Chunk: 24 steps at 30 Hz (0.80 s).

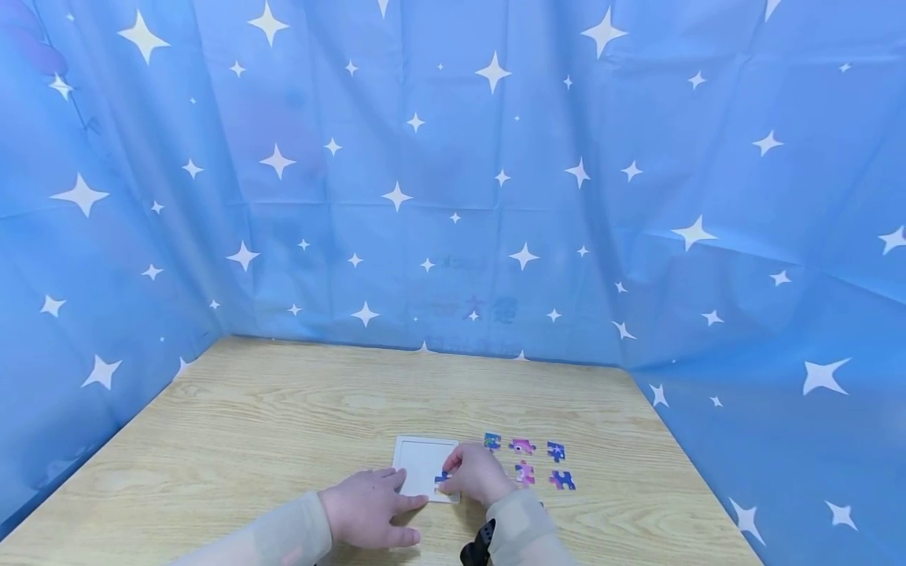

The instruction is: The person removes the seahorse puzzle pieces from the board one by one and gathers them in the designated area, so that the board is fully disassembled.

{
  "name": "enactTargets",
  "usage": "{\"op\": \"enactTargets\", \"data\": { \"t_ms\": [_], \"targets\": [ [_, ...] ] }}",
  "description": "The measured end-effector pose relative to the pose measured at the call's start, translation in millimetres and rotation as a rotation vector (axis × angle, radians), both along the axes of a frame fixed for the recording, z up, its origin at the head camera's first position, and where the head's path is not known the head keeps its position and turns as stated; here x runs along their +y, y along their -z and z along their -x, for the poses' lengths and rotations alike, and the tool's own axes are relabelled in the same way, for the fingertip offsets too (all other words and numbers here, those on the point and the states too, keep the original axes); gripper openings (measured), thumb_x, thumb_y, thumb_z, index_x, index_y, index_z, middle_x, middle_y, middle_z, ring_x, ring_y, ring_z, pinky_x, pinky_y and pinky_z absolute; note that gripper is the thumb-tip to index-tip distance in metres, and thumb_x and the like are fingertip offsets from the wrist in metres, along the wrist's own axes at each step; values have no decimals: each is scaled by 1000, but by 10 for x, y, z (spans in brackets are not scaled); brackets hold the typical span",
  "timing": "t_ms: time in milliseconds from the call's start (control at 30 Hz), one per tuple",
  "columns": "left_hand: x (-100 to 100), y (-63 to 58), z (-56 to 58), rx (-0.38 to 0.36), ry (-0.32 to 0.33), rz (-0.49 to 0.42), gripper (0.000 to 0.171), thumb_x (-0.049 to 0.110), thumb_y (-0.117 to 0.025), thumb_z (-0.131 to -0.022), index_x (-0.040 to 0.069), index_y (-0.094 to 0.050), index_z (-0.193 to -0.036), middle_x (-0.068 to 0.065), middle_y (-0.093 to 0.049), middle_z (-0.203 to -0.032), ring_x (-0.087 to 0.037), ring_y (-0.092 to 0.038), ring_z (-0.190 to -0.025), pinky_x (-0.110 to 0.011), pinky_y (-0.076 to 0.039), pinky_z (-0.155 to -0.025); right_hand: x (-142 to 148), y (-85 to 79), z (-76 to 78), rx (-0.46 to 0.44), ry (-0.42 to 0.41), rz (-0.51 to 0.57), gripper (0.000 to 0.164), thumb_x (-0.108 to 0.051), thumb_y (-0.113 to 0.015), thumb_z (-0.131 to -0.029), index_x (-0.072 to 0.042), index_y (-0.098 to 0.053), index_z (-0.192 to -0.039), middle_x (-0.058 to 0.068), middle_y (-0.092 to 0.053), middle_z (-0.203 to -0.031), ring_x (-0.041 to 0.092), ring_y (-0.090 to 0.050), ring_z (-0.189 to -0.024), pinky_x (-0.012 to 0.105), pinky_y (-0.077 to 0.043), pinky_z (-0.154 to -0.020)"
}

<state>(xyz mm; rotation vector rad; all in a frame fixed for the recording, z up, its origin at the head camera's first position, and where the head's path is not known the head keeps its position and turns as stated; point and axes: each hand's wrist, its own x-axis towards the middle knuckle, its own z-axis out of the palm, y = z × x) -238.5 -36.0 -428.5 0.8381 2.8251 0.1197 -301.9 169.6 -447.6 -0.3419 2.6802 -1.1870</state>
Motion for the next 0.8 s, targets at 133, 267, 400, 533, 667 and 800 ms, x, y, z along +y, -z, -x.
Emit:
{"op": "enactTargets", "data": {
  "t_ms": [133, 267, 400, 533, 667, 800],
  "targets": [
    [-8, 10, 4, 8, 14, -1, 57, 68, -46, -88, 40, -52, -137, -13, -48, -142, -29, -44, -131, -48, -37, -105, -15, -11, -7, 10, -11, -11, 25, -3, -83, -68, -4, -64, -83, 3, -56, -78, 16, -49, -71, 29, -40, -65],
    [-27, 17, 7, 35, 47, 7, 58, 68, -45, -88, 38, -52, -138, -8, -48, -143, -30, -45, -131, -47, -36, -106, -23, -8, 0, 1, -15, -23, 24, -4, -83, -70, -5, -63, -84, 4, -56, -78, 17, -49, -71, 29, -39, -65],
    [-34, 0, 23, 48, 89, 2, 57, 66, -44, -90, 34, -54, -137, -2, -48, -143, -27, -44, -131, -44, -33, -108, -25, -8, -1, -3, -19, -27, 24, -5, -83, -72, -5, -62, -84, 4, -56, -79, 17, -49, -72, 30, -39, -66],
    [-6, -3, 50, 50, 123, 9, 58, 66, -42, -91, 35, -53, -137, -6, -49, -142, -25, -46, -130, -42, -34, -108, -21, -10, -4, -12, -14, -27, 23, -5, -82, -73, -5, -62, -85, 3, -56, -80, 17, -49, -72, 30, -39, -66],
    [31, 24, 58, 48, 133, 23, 59, 69, -41, -90, 38, -50, -139, -9, -47, -144, -29, -45, -131, -44, -34, -108, -17, 7, 2, -33, 2, -26, 23, -5, -81, -73, -5, -62, -86, 3, -56, -80, 18, -49, -73, 30, -39, -67],
    [45, 41, 54, 34, 112, 20, 58, 68, -42, -89, 39, -51, -139, -8, -46, -145, -28, -43, -132, -47, -34, -107, -25, 22, 2, -40, 9, -23, 23, -4, -81, -73, -6, -62, -86, 3, -57, -80, 18, -50, -73, 30, -39, -67]
  ]
}}
